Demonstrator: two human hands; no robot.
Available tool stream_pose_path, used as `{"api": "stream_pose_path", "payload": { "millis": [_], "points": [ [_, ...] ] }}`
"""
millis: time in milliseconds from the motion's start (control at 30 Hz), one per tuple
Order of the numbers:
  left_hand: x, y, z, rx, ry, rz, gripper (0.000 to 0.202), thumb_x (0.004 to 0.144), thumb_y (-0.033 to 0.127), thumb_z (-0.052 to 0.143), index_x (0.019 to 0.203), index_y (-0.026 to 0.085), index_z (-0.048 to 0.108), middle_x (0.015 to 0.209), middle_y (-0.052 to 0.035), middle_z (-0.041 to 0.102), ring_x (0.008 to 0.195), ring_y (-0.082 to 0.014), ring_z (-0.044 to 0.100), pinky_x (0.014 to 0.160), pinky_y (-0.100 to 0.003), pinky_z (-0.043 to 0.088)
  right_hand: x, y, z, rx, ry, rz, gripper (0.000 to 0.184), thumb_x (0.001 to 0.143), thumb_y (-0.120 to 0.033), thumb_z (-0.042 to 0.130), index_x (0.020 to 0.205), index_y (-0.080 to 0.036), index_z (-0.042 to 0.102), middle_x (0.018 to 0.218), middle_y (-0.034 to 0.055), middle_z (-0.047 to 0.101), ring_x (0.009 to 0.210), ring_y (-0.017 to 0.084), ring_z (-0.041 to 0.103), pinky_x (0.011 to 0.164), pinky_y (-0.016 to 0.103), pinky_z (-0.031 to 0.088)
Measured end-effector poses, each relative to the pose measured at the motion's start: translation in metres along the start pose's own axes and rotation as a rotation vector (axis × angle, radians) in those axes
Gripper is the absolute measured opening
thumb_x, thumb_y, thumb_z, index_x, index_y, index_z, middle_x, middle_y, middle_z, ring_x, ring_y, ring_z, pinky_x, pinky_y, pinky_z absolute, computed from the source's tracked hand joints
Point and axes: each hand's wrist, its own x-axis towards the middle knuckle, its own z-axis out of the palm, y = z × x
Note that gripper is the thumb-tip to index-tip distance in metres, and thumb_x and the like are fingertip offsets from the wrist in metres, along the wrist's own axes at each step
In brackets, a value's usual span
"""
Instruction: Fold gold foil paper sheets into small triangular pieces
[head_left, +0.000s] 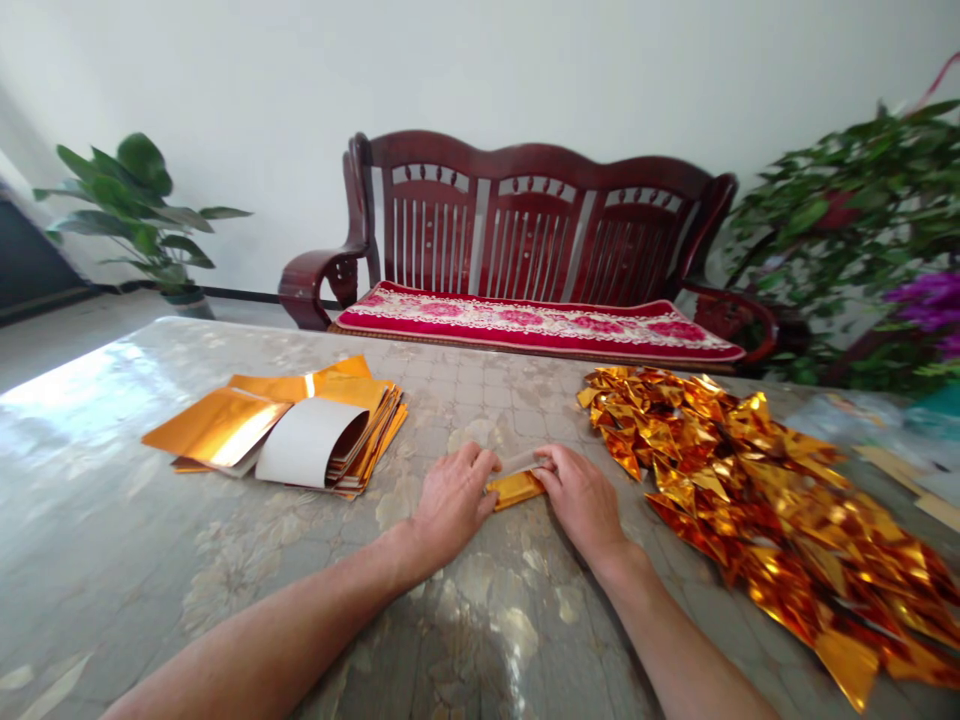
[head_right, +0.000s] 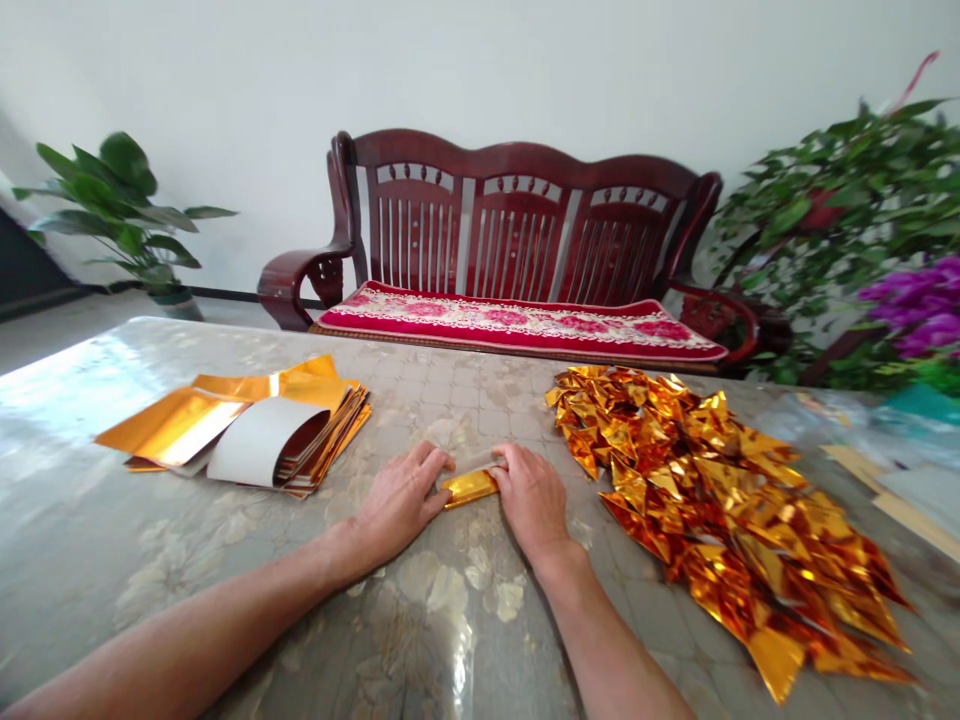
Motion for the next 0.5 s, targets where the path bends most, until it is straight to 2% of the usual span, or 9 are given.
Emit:
{"api": "stream_pose_path", "payload": {
  "millis": [100,167,300,400,500],
  "points": [
    [-0.0014,-0.0002,-0.0005,0.044,0.06,0.124,0.033,0.089,0.022,0.059,0.121,0.031,0.058,0.124,-0.0031,0.056,0.11,-0.0218,0.053,0.094,-0.037,0.044,-0.0008,-0.0005,-0.0007,-0.008,-0.002,-0.02,0.015,0.089,-0.023,0.057,0.103,-0.024,0.061,0.09,0.0014,0.07,0.089,0.021,0.065,0.077,0.031,0.043],
    [-0.0013,-0.0004,0.0003,0.072,0.083,0.223,0.031,0.092,0.021,0.056,0.121,0.032,0.06,0.125,-0.0031,0.056,0.114,-0.0232,0.049,0.097,-0.039,0.042,-0.0012,-0.0014,-0.0018,-0.019,-0.008,-0.021,0.014,0.089,-0.023,0.057,0.103,-0.024,0.061,0.091,0.0019,0.071,0.089,0.021,0.065,0.076,0.031,0.043],
    [-0.0006,-0.0003,0.0021,0.057,-0.023,0.432,0.025,0.098,0.021,0.048,0.118,0.027,0.061,0.11,-0.0028,0.064,0.106,-0.0192,0.053,0.095,-0.032,0.045,-0.0011,-0.0036,-0.004,-0.029,-0.016,-0.001,0.014,0.089,-0.023,0.057,0.102,-0.024,0.062,0.091,0.0022,0.071,0.088,0.021,0.065,0.074,0.031,0.043],
    [-0.0032,0.0017,0.0014,0.087,-0.088,0.482,0.022,0.1,0.02,0.044,0.116,0.022,0.06,0.103,-0.0029,0.065,0.1,-0.018,0.057,0.093,-0.03,0.047,-0.0005,-0.0047,-0.0047,-0.026,-0.021,0.01,0.013,0.088,-0.022,0.058,0.1,-0.024,0.062,0.092,0.002,0.071,0.088,0.021,0.065,0.074,0.031,0.043],
    [-0.0086,0.0052,0.0012,0.16,-0.091,0.48,0.022,0.099,0.016,0.044,0.116,0.019,0.058,0.102,-0.0047,0.065,0.098,-0.0193,0.06,0.091,-0.031,0.048,-0.0001,-0.0047,-0.0044,-0.026,-0.02,0.021,0.013,0.088,-0.022,0.058,0.099,-0.025,0.062,0.091,0.0014,0.072,0.089,0.02,0.065,0.074,0.03,0.042]
  ]
}}
